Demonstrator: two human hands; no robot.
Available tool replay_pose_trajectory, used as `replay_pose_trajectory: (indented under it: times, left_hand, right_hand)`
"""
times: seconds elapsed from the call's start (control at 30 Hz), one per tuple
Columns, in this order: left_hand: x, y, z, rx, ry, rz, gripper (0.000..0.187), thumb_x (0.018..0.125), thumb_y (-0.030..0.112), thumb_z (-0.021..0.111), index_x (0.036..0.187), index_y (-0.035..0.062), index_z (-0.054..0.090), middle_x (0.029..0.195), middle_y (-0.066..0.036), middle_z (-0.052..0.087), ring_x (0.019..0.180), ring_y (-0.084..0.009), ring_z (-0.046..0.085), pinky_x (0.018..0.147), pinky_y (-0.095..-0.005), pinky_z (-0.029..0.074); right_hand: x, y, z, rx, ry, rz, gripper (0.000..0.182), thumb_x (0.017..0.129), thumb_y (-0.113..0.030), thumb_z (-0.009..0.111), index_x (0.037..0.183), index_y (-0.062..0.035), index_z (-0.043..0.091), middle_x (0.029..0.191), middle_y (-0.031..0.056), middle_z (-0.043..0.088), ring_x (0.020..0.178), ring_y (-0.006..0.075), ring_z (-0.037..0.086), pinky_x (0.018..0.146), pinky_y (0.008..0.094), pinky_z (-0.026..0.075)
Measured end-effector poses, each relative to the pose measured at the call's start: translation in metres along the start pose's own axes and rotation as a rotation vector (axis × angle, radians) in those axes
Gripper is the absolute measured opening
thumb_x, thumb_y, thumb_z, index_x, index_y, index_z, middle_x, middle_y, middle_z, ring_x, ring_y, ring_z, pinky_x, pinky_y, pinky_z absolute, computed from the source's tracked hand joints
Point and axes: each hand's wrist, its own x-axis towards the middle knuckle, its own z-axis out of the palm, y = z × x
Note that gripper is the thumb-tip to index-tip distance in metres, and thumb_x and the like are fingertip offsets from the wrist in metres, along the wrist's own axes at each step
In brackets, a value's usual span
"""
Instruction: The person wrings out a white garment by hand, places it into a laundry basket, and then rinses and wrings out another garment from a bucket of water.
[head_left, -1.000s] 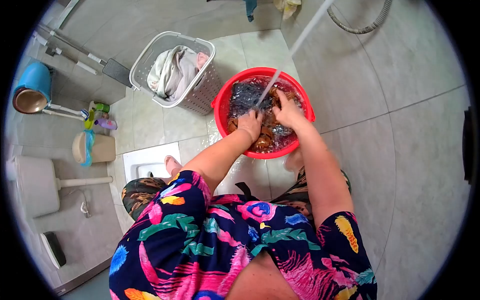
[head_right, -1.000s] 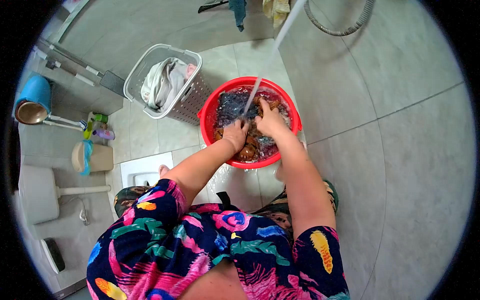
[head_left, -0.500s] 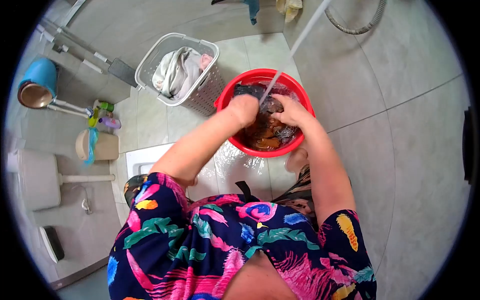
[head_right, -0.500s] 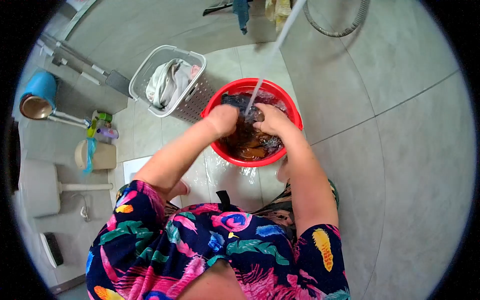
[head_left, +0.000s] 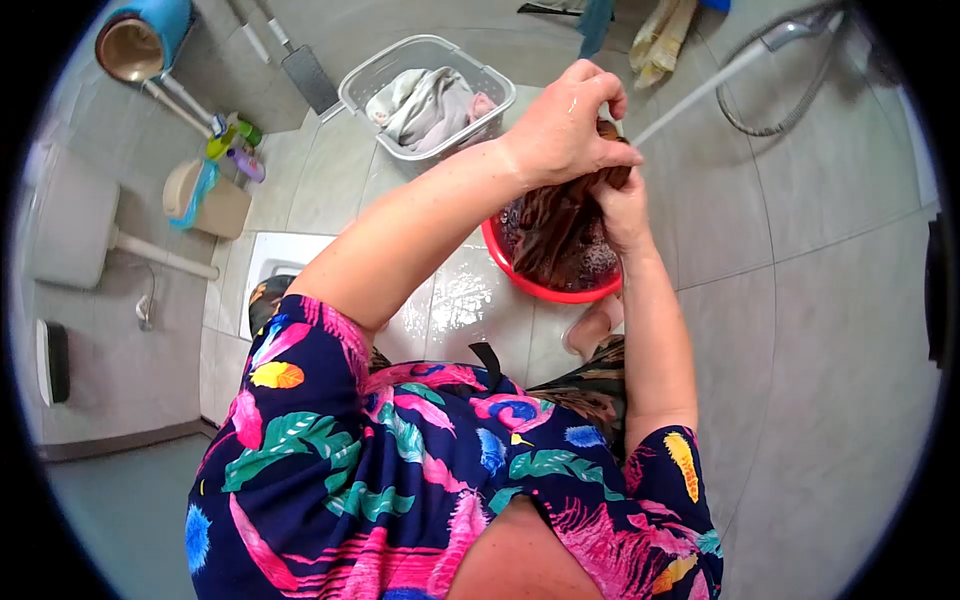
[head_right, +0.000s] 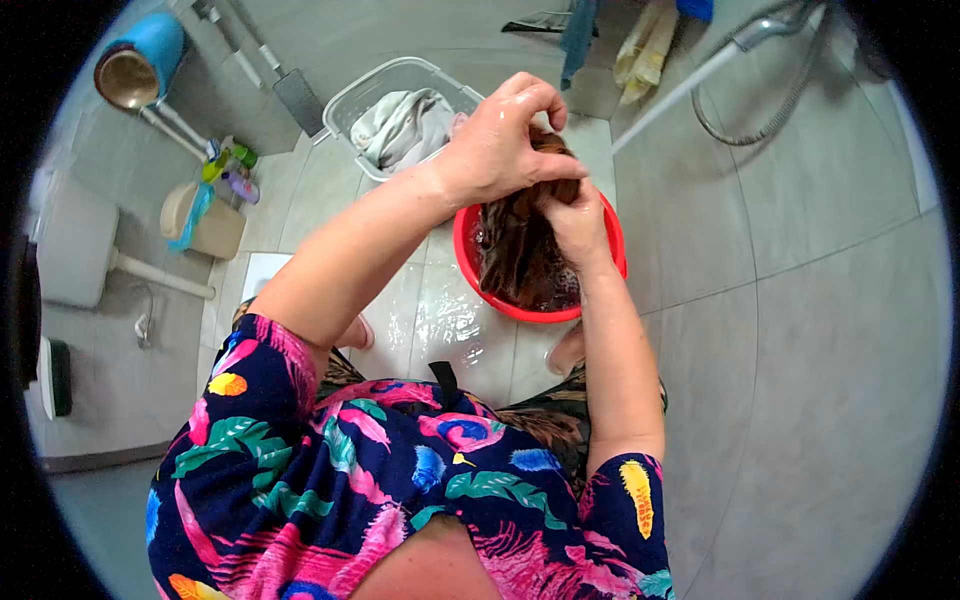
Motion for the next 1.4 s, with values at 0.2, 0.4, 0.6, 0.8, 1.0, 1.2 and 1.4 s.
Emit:
replay_pose_trajectory:
  times: [0.2, 0.4, 0.6, 0.8, 1.0, 1.2, 1.4]
  left_hand:
    - [-0.041, -0.048, 0.011, -0.436, 0.293, 0.008, 0.043, 0.08, 0.026, 0.07, 0.115, 0.0053, 0.058, 0.109, -0.016, 0.058, 0.101, -0.0288, 0.057, 0.092, -0.0363, 0.044]
    - [-0.098, -0.063, 0.051, -1.027, 0.176, -0.328, 0.084, 0.075, 0.029, 0.079, 0.139, 0.0014, 0.033, 0.133, -0.009, 0.048, 0.118, -0.0167, 0.047, 0.102, -0.0331, 0.038]
    - [-0.145, -0.084, 0.042, -1.506, -0.048, -0.919, 0.043, 0.082, 0.017, 0.068, 0.121, 0.0058, 0.055, 0.108, -0.009, 0.064, 0.094, -0.0208, 0.064, 0.083, -0.0376, 0.053]
    - [-0.159, -0.106, 0.042, -1.9, -0.229, -0.904, 0.051, 0.082, 0.021, 0.063, 0.128, 0.0044, 0.048, 0.111, -0.015, 0.063, 0.094, -0.03, 0.065, 0.083, -0.0454, 0.055]
    - [-0.152, -0.095, 0.057, -2.354, -0.42, -0.721, 0.054, 0.084, 0.022, 0.058, 0.134, 0.0061, 0.043, 0.119, -0.023, 0.059, 0.102, -0.0376, 0.063, 0.095, -0.0483, 0.047]
    - [-0.161, -0.103, 0.078, -2.25, -0.457, -0.957, 0.048, 0.082, 0.022, 0.065, 0.125, 0.0063, 0.049, 0.106, -0.015, 0.063, 0.092, -0.0291, 0.064, 0.084, -0.0425, 0.051]
    - [-0.139, -0.072, 0.065, -1.568, -0.193, -1.043, 0.047, 0.076, 0.02, 0.072, 0.116, 0.003, 0.055, 0.1, -0.01, 0.063, 0.091, -0.0224, 0.061, 0.079, -0.0372, 0.049]
  right_hand:
    - [0.014, -0.027, 0.052, 0.443, 0.207, -0.029, 0.031, 0.089, -0.009, 0.059, 0.119, -0.0042, 0.053, 0.111, 0.0089, 0.059, 0.095, 0.0216, 0.061, 0.083, 0.0336, 0.053]
    - [0.011, -0.008, 0.072, 0.445, 0.276, 0.296, 0.034, 0.094, -0.028, 0.051, 0.113, -0.0009, 0.056, 0.107, 0.0094, 0.062, 0.098, 0.0211, 0.06, 0.089, 0.0358, 0.048]
    - [-0.016, -0.026, 0.095, 0.128, -0.061, 0.583, 0.052, 0.098, -0.041, 0.041, 0.131, -0.0002, 0.045, 0.129, 0.0126, 0.052, 0.122, 0.0227, 0.046, 0.107, 0.0381, 0.033]
    - [0.015, 0.004, 0.006, -0.418, -0.014, 0.657, 0.042, 0.09, -0.035, 0.063, 0.11, 0.0011, 0.058, 0.115, 0.0112, 0.058, 0.1, 0.0169, 0.058, 0.072, 0.0261, 0.052]
    - [0.012, 0.038, 0.07, 0.585, -0.229, 0.449, 0.083, 0.071, -0.06, 0.071, 0.135, -0.0154, 0.044, 0.132, 0.0171, 0.05, 0.11, 0.0325, 0.057, 0.089, 0.0433, 0.051]
    - [0.031, 0.047, 0.052, 0.563, -0.387, 0.459, 0.035, 0.079, -0.035, 0.07, 0.098, -0.01, 0.054, 0.102, 0.0112, 0.056, 0.1, 0.0327, 0.059, 0.091, 0.0502, 0.048]
    - [0.032, 0.044, 0.039, 0.212, -0.118, 0.535, 0.016, 0.08, -0.018, 0.068, 0.087, -0.0075, 0.058, 0.087, 0.007, 0.059, 0.081, 0.0233, 0.06, 0.082, 0.044, 0.051]
